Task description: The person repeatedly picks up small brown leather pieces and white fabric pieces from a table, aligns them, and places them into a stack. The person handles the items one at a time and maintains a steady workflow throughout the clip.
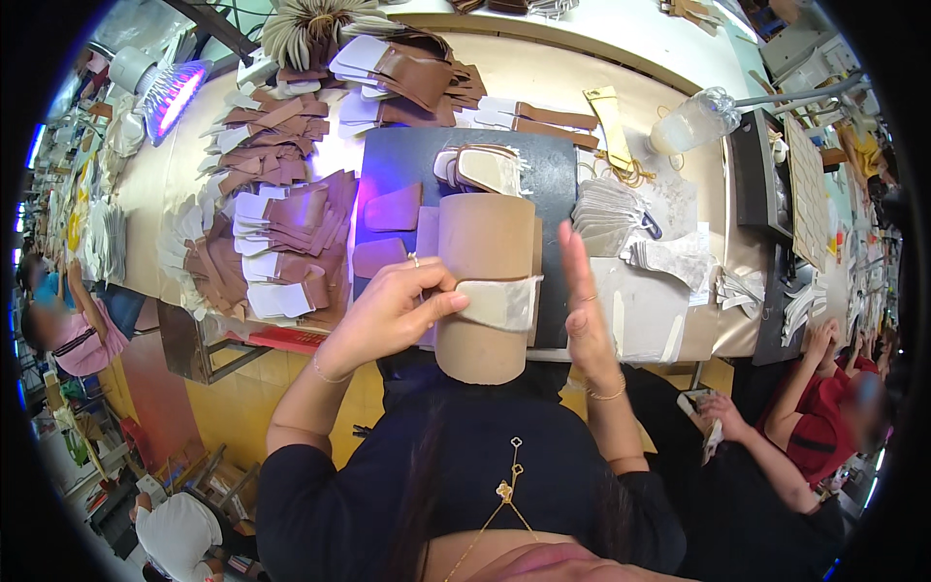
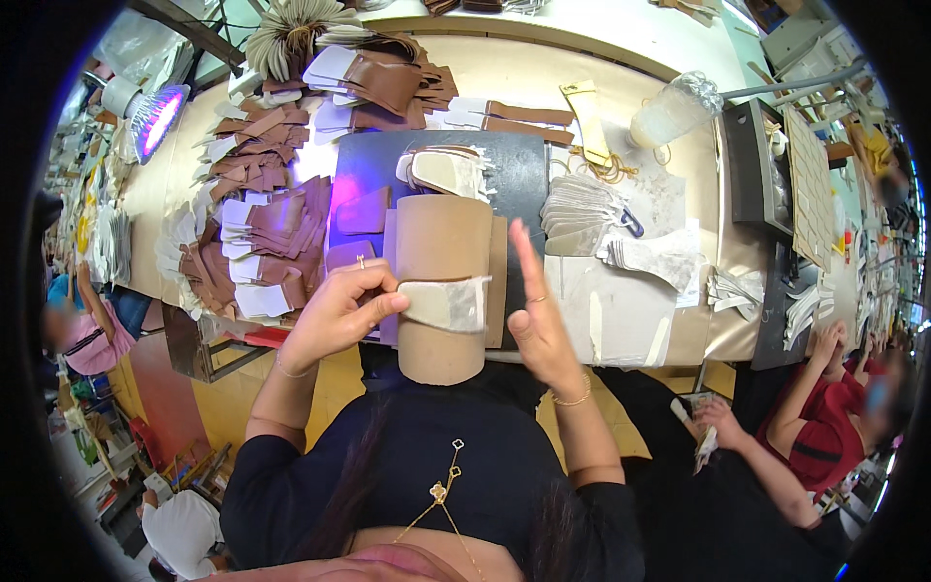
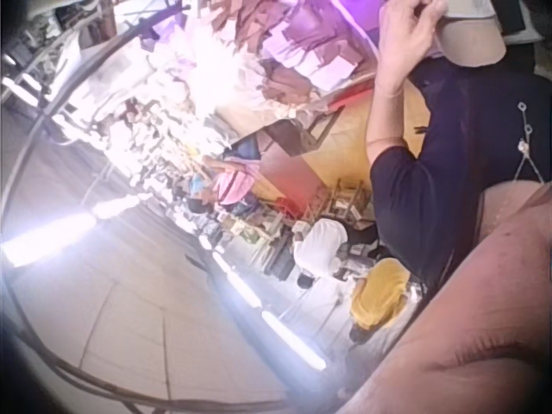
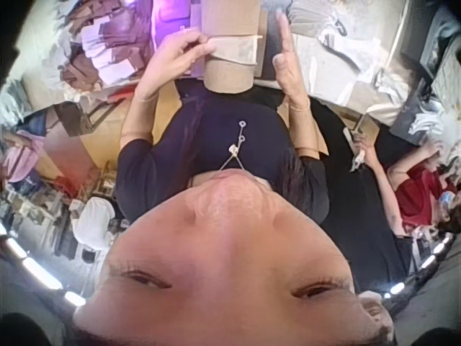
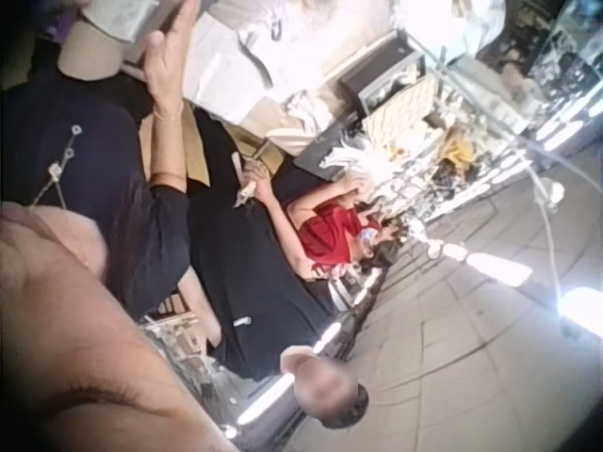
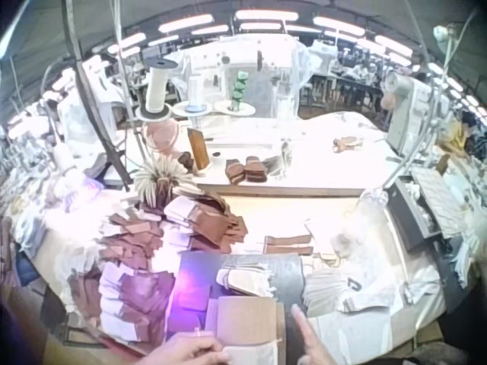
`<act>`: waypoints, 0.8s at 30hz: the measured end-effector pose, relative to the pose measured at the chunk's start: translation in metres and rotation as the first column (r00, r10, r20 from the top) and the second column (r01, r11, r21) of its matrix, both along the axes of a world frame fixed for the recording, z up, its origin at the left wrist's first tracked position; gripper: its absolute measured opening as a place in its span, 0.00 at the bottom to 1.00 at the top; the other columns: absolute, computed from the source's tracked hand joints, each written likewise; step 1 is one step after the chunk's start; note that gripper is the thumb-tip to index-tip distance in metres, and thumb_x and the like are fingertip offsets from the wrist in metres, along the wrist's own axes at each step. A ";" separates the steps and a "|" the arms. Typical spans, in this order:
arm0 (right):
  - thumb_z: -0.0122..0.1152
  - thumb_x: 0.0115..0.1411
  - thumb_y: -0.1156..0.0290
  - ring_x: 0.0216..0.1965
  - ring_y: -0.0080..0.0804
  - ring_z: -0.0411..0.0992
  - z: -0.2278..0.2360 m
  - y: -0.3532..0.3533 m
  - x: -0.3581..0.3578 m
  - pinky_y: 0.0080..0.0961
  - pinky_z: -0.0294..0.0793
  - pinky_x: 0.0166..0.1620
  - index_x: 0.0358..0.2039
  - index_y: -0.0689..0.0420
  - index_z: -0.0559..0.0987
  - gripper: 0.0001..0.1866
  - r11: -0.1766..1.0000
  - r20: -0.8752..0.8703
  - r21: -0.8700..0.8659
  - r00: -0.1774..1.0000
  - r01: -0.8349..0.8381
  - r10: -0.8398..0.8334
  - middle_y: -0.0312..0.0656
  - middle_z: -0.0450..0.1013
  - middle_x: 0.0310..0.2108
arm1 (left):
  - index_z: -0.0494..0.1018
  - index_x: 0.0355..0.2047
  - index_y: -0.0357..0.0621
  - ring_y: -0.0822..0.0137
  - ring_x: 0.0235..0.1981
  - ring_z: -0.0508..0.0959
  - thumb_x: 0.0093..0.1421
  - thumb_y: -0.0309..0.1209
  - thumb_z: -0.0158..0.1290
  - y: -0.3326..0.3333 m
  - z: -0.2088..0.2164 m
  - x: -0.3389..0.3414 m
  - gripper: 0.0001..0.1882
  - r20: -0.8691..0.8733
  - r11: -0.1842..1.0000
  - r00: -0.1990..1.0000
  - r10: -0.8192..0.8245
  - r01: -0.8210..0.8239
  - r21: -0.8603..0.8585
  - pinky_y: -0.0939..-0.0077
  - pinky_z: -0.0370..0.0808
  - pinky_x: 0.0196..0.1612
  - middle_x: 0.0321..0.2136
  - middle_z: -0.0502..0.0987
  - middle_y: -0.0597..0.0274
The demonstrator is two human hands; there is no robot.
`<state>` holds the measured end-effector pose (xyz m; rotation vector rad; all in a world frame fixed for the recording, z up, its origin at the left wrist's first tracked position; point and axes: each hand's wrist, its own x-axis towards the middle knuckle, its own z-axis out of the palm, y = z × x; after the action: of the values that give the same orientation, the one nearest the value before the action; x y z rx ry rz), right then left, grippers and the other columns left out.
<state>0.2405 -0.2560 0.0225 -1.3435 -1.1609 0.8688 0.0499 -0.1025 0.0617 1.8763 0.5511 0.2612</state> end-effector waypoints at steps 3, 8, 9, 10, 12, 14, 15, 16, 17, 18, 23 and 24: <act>0.55 0.60 0.53 0.58 0.37 0.62 0.044 0.012 0.024 0.34 0.56 0.61 0.61 0.57 0.62 0.33 0.993 0.346 -0.069 0.931 -0.098 0.115 0.48 0.66 0.55 | 0.71 0.25 0.36 0.79 0.19 0.66 0.59 0.33 0.56 0.005 0.010 0.015 0.13 0.104 0.966 0.990 -0.092 0.063 0.252 0.82 0.62 0.21 0.19 0.68 0.69; 0.61 0.56 0.70 0.37 0.31 0.75 0.068 0.083 0.057 0.25 0.70 0.47 0.44 0.60 0.79 0.15 0.997 0.505 -0.009 0.860 -0.075 0.069 0.43 0.78 0.35 | 0.75 0.31 0.37 0.78 0.22 0.71 0.62 0.33 0.53 0.032 0.001 0.026 0.10 0.190 0.960 0.943 0.273 -0.279 0.002 0.84 0.67 0.21 0.22 0.72 0.69; 0.61 0.56 0.70 0.35 0.34 0.76 0.061 0.101 0.061 0.25 0.72 0.44 0.41 0.59 0.80 0.13 0.998 0.395 0.063 0.919 -0.016 -0.010 0.44 0.78 0.34 | 0.76 0.34 0.36 0.79 0.22 0.71 0.61 0.35 0.55 0.045 -0.007 0.027 0.12 0.134 0.919 0.915 0.380 -0.357 -0.168 0.82 0.68 0.26 0.22 0.74 0.68; 0.59 0.57 0.70 0.34 0.29 0.76 0.053 0.116 0.067 0.22 0.73 0.41 0.41 0.60 0.80 0.12 1.000 0.360 0.028 0.933 -0.002 -0.008 0.43 0.79 0.34 | 0.75 0.36 0.36 0.78 0.23 0.72 0.62 0.36 0.54 0.057 -0.017 0.030 0.13 0.089 0.901 0.903 0.420 -0.404 -0.156 0.82 0.69 0.27 0.23 0.75 0.66; 0.59 0.58 0.71 0.35 0.27 0.75 0.031 0.139 0.071 0.22 0.73 0.42 0.41 0.61 0.80 0.12 0.997 0.307 -0.014 0.948 -0.082 0.083 0.42 0.79 0.34 | 0.75 0.38 0.34 0.76 0.24 0.74 0.62 0.37 0.53 0.070 -0.041 0.037 0.15 0.088 0.893 0.892 0.443 -0.431 -0.130 0.80 0.71 0.28 0.24 0.76 0.63; 0.58 0.58 0.71 0.36 0.25 0.75 0.010 0.152 0.071 0.22 0.72 0.44 0.41 0.61 0.80 0.11 0.986 0.278 -0.092 0.947 -0.142 0.163 0.42 0.79 0.35 | 0.74 0.40 0.34 0.74 0.26 0.76 0.63 0.37 0.52 0.078 -0.061 0.042 0.16 -0.042 0.879 0.887 0.460 -0.461 -0.118 0.79 0.72 0.29 0.25 0.78 0.61; 0.58 0.59 0.72 0.36 0.24 0.75 0.001 0.157 0.070 0.21 0.72 0.44 0.41 0.61 0.80 0.11 0.976 0.274 -0.136 0.940 -0.170 0.202 0.42 0.79 0.35 | 0.74 0.41 0.33 0.72 0.27 0.77 0.63 0.38 0.51 0.079 -0.069 0.046 0.17 -0.041 0.885 0.894 0.447 -0.448 -0.125 0.77 0.73 0.31 0.27 0.79 0.57; 0.61 0.57 0.71 0.37 0.25 0.74 -0.007 0.161 0.068 0.22 0.72 0.44 0.42 0.60 0.80 0.13 0.968 0.196 -0.118 0.951 -0.221 0.241 0.41 0.77 0.36 | 0.73 0.44 0.34 0.72 0.30 0.77 0.64 0.39 0.50 0.081 -0.073 0.048 0.18 -0.030 0.899 0.908 0.417 -0.417 -0.133 0.78 0.74 0.32 0.31 0.79 0.58; 0.64 0.55 0.67 0.40 0.28 0.73 -0.013 0.162 0.069 0.23 0.71 0.46 0.45 0.58 0.79 0.17 0.962 0.258 -0.093 0.927 -0.258 0.273 0.42 0.74 0.39 | 0.71 0.46 0.35 0.71 0.33 0.77 0.65 0.40 0.49 0.082 -0.075 0.049 0.20 -0.045 0.909 0.920 0.390 -0.392 -0.140 0.78 0.74 0.34 0.34 0.78 0.59; 0.66 0.54 0.64 0.42 0.31 0.71 -0.018 0.164 0.069 0.25 0.70 0.48 0.47 0.56 0.78 0.20 0.957 0.349 -0.136 0.891 -0.258 0.290 0.43 0.72 0.40 | 0.70 0.47 0.36 0.71 0.33 0.77 0.65 0.41 0.49 0.083 -0.076 0.052 0.20 -0.054 0.902 0.915 0.400 -0.403 -0.156 0.78 0.74 0.34 0.34 0.78 0.59; 0.71 0.42 0.44 0.47 0.41 0.66 -0.032 0.173 0.079 0.31 0.65 0.52 0.53 0.51 0.75 0.39 0.942 0.611 -0.189 0.718 -0.277 0.334 0.46 0.67 0.43 | 0.66 0.49 0.33 0.68 0.32 0.78 0.64 0.38 0.50 0.080 -0.065 0.061 0.20 0.009 0.871 0.898 0.439 -0.423 -0.250 0.75 0.74 0.36 0.32 0.78 0.52; 0.71 0.40 0.41 0.46 0.39 0.66 -0.033 0.176 0.083 0.30 0.65 0.52 0.51 0.52 0.75 0.41 0.908 0.415 -0.200 0.808 -0.369 0.419 0.44 0.66 0.42 | 0.66 0.49 0.34 0.68 0.32 0.78 0.65 0.37 0.50 0.080 -0.063 0.062 0.20 0.026 0.865 0.897 0.442 -0.419 -0.277 0.76 0.74 0.36 0.32 0.78 0.52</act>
<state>0.3236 -0.0803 -0.0104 -1.4633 -1.8299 0.9512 0.1119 -0.0227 -0.0008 1.4575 0.9003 0.5361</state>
